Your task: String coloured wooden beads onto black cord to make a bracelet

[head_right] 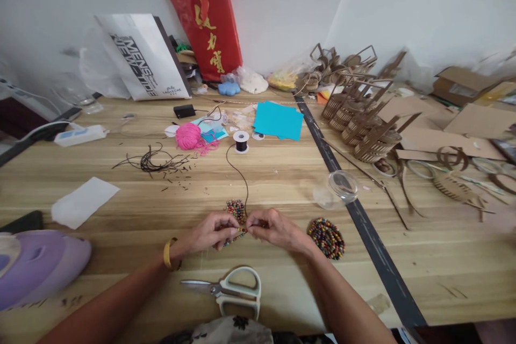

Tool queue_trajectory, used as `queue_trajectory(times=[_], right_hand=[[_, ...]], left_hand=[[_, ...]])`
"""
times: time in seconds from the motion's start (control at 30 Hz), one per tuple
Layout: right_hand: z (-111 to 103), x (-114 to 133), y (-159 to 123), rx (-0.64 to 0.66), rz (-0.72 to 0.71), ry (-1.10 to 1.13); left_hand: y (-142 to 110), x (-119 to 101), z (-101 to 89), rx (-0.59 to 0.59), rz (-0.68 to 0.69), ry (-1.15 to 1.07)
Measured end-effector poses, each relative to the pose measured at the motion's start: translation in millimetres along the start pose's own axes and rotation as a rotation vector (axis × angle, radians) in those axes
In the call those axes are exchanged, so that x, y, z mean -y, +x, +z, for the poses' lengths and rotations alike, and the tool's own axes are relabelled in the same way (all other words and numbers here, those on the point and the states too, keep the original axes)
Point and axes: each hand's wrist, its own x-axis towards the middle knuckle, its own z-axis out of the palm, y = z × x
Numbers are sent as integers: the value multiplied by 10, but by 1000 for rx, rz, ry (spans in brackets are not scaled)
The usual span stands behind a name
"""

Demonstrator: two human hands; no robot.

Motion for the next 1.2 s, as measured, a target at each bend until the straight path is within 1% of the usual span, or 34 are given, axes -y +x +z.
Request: queue_trajectory(times=[0.17, 0.3, 0.43, 0.77, 0.93, 1.07, 1.2], right_hand=[[17, 13, -8, 15, -19, 0], [44, 26, 1, 40, -27, 41], [52, 37, 11, 46, -35, 63], [51, 30, 21, 28, -13, 132], [50, 48, 18, 30, -11, 140], [55, 40, 22, 25, -3, 132], [68, 27, 30, 32, -3, 138]], left_hand=[[-24, -86, 7, 51, 30, 90], [-28, -48, 33, 64, 21, 104], [-13, 10, 60, 79, 42, 44], [18, 15, 66, 24, -3, -161], [12, 21, 68, 10, 10, -229], [9, -3, 82, 22, 23, -260], [12, -19, 101, 15, 58, -228]])
